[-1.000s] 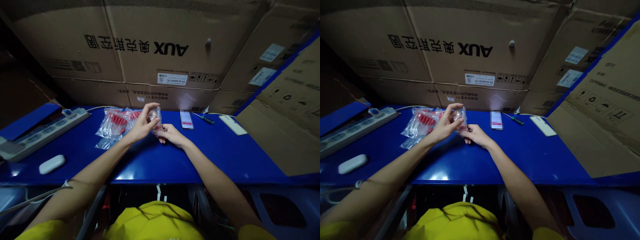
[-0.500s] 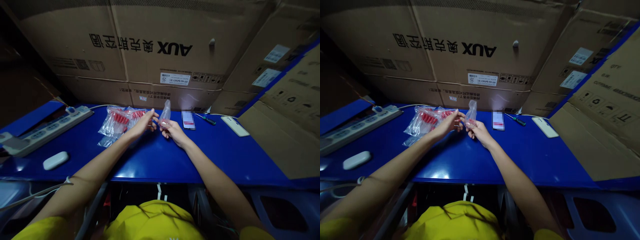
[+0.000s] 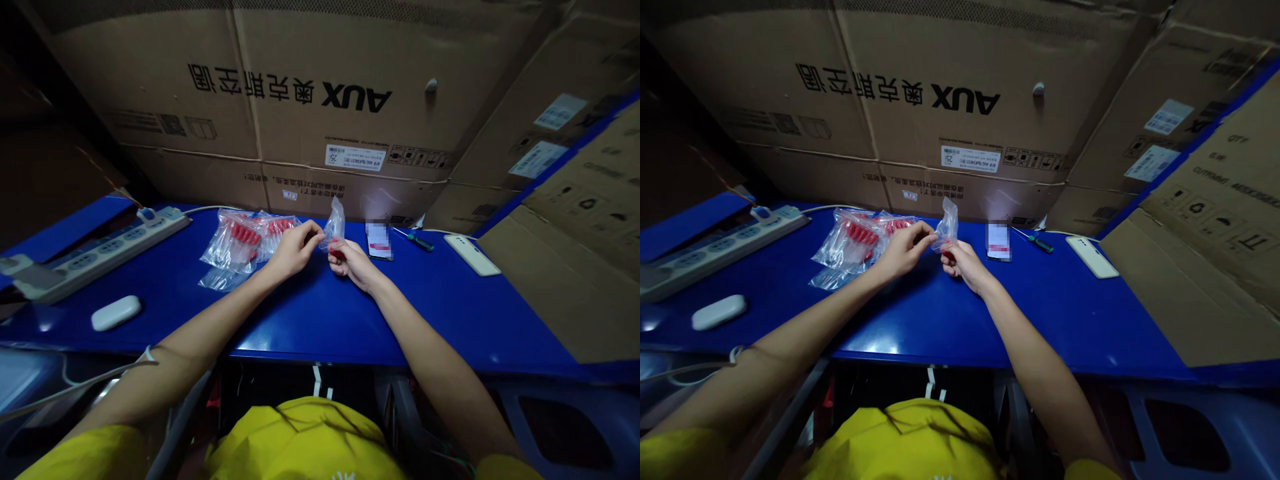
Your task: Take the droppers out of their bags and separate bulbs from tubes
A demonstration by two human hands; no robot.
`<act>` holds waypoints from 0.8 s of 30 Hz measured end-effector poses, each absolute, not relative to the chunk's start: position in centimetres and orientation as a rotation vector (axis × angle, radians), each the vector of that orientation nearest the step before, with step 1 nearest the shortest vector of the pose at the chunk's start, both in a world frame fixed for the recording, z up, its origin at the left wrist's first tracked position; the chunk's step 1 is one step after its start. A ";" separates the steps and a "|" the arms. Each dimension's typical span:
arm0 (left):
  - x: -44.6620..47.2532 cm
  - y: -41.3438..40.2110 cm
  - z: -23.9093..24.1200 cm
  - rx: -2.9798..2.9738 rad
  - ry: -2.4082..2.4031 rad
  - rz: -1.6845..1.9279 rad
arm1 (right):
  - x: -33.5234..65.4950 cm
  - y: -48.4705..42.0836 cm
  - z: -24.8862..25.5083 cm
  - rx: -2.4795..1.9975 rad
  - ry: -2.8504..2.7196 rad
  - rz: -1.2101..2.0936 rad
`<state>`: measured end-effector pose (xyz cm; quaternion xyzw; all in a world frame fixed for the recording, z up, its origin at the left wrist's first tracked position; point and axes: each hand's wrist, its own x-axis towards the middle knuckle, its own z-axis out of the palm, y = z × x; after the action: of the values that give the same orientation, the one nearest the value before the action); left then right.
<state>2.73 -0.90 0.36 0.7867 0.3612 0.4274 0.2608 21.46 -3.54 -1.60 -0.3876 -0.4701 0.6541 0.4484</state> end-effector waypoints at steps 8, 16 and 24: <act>1.7 -0.1 0.4 1.797 0.776 0.979 | 22.1 -3.6 -2.0 -1.096 -1.522 1.406; 2.4 0.1 -0.6 1.207 0.883 0.971 | 22.9 -4.3 -1.3 -1.461 -2.112 0.599; 0.7 1.3 0.8 1.004 0.876 1.160 | 24.1 -4.9 0.0 -1.732 -2.376 0.312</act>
<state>0.71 1.29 0.84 0.4394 0.3830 0.5074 0.6347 24.09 -4.92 -0.02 -0.5833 -0.8002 0.1050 0.0923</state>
